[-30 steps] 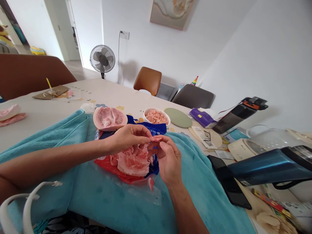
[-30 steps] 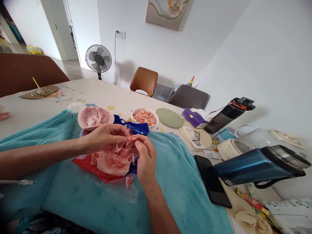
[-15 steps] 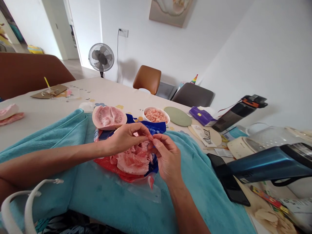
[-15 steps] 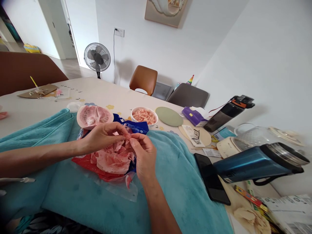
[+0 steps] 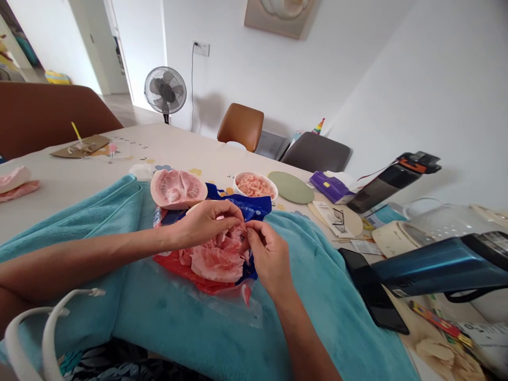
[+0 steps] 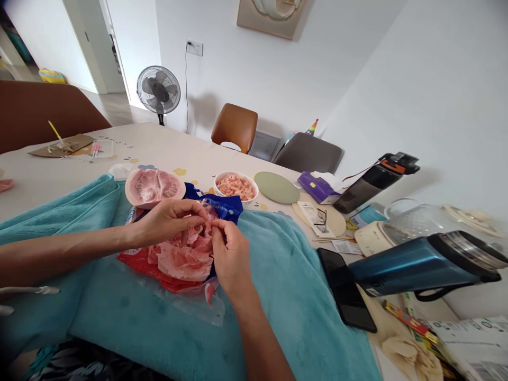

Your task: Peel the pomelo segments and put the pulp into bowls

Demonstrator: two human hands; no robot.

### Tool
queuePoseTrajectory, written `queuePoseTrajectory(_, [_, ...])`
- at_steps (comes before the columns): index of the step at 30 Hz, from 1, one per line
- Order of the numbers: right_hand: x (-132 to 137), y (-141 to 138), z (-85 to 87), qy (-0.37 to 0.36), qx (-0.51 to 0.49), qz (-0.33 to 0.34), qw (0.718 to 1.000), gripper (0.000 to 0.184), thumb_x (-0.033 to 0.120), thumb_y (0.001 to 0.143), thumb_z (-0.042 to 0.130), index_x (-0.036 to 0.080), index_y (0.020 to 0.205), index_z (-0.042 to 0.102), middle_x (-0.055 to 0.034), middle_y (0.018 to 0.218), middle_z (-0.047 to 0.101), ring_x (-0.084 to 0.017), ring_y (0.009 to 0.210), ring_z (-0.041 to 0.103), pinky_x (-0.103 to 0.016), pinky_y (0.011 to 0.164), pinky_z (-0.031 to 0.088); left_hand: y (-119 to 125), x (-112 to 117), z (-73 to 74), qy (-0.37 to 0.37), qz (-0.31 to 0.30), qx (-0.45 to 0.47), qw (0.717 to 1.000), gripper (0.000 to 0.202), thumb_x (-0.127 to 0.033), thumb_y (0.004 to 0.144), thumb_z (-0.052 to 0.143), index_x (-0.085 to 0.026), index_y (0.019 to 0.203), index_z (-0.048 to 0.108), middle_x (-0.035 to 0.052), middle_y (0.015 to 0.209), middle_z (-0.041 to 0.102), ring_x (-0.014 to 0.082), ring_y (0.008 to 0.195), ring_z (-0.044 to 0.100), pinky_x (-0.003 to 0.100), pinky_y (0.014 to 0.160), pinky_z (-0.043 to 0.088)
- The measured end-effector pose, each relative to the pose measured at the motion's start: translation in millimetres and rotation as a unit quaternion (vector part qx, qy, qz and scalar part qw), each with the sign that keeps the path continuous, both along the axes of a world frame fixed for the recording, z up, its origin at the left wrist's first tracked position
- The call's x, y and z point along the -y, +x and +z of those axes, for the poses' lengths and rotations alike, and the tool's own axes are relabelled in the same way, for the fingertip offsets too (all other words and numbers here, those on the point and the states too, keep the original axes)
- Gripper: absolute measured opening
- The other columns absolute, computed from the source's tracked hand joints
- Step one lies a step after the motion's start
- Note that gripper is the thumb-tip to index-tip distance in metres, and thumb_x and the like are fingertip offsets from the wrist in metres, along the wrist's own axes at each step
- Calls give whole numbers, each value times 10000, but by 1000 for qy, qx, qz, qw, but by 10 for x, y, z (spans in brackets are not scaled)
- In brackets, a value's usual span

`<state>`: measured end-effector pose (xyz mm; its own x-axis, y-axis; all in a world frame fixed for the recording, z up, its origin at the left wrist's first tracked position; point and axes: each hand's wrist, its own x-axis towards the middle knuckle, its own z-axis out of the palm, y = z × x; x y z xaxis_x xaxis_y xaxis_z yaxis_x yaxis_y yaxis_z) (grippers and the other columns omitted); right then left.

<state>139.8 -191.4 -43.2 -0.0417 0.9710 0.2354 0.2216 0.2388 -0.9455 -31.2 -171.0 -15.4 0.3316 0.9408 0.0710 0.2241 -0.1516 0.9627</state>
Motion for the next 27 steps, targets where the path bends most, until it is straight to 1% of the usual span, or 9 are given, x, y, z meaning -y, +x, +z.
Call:
queuePoseTrajectory(2, [8, -11, -6, -14, -13, 10, 1000, 122, 279, 836, 573, 204, 831, 669, 24, 621, 627, -112, 534, 541, -233, 514, 428, 8, -1, 3, -18, -10, 23, 1000, 77, -235, 821, 598, -172, 813, 641, -28, 642, 614, 83, 458, 563, 204, 437, 476])
queuePoseTrajectory(5, [35, -43, 8, -59, -91, 49, 993, 108, 285, 824, 574, 198, 792, 629, 50, 569, 567, -88, 479, 488, -209, 465, 413, 29, -7, -3, -77, -24, 98, 992, 54, -210, 799, 614, -158, 791, 626, -12, 698, 636, 82, 489, 578, 196, 430, 495])
queuePoseTrajectory(9, [65, -86, 21, -113, -237, 101, 960, 98, 293, 801, 606, 197, 787, 618, 66, 567, 528, -71, 444, 450, -189, 396, 404, 73, -9, -18, -182, -37, 203, 961, 56, -178, 774, 645, -140, 756, 608, -9, 634, 626, 68, 461, 549, 155, 380, 450])
queuePoseTrajectory(12, [59, -101, 6, -128, -288, 120, 942, 90, 282, 775, 644, 193, 775, 629, 62, 594, 534, -65, 436, 450, -189, 368, 404, 86, -19, -29, -237, -59, 249, 937, 73, -178, 770, 658, -126, 750, 612, -1, 615, 611, 70, 454, 537, 156, 369, 447])
queuePoseTrajectory(16, [33, -113, -26, -107, -280, 76, 951, 102, 283, 771, 667, 183, 788, 658, 51, 614, 568, -58, 455, 483, -176, 395, 413, 47, -42, -35, -231, -66, 254, 937, 100, -190, 753, 677, -112, 811, 650, 34, 696, 650, 101, 519, 594, 183, 410, 484])
queuePoseTrajectory(20, [35, -128, -38, -77, -236, 29, 968, 107, 281, 783, 650, 175, 782, 664, 51, 574, 581, -52, 457, 496, -163, 429, 412, 17, -42, -23, -188, -63, 203, 959, 225, -218, 737, 727, -117, 932, 676, 47, 780, 686, 111, 573, 631, 208, 494, 520])
queuePoseTrajectory(23, [58, -133, -22, -68, -180, 23, 981, 124, 287, 804, 615, 172, 808, 663, 56, 514, 570, -60, 435, 492, -169, 429, 402, 16, -47, -35, -135, -42, 165, 976, 212, -229, 725, 771, -122, 887, 686, 33, 771, 689, 98, 597, 635, 188, 520, 518])
queuePoseTrajectory(25, [73, -127, -1, -61, -153, 25, 986, 119, 279, 802, 603, 174, 808, 658, 61, 499, 565, -62, 424, 488, -174, 427, 400, 10, -62, -54, -135, -54, 165, 976, 192, -236, 734, 773, -121, 869, 697, 30, 758, 692, 95, 604, 640, 179, 522, 522])
queuePoseTrajectory(27, [80, -116, 20, -52, -138, 30, 989, 102, 261, 791, 597, 176, 782, 653, 64, 500, 560, -60, 428, 486, -174, 437, 409, -3, -79, -70, -156, -79, 185, 967, 189, -233, 737, 776, -119, 872, 710, 30, 751, 698, 93, 598, 643, 180, 522, 534])
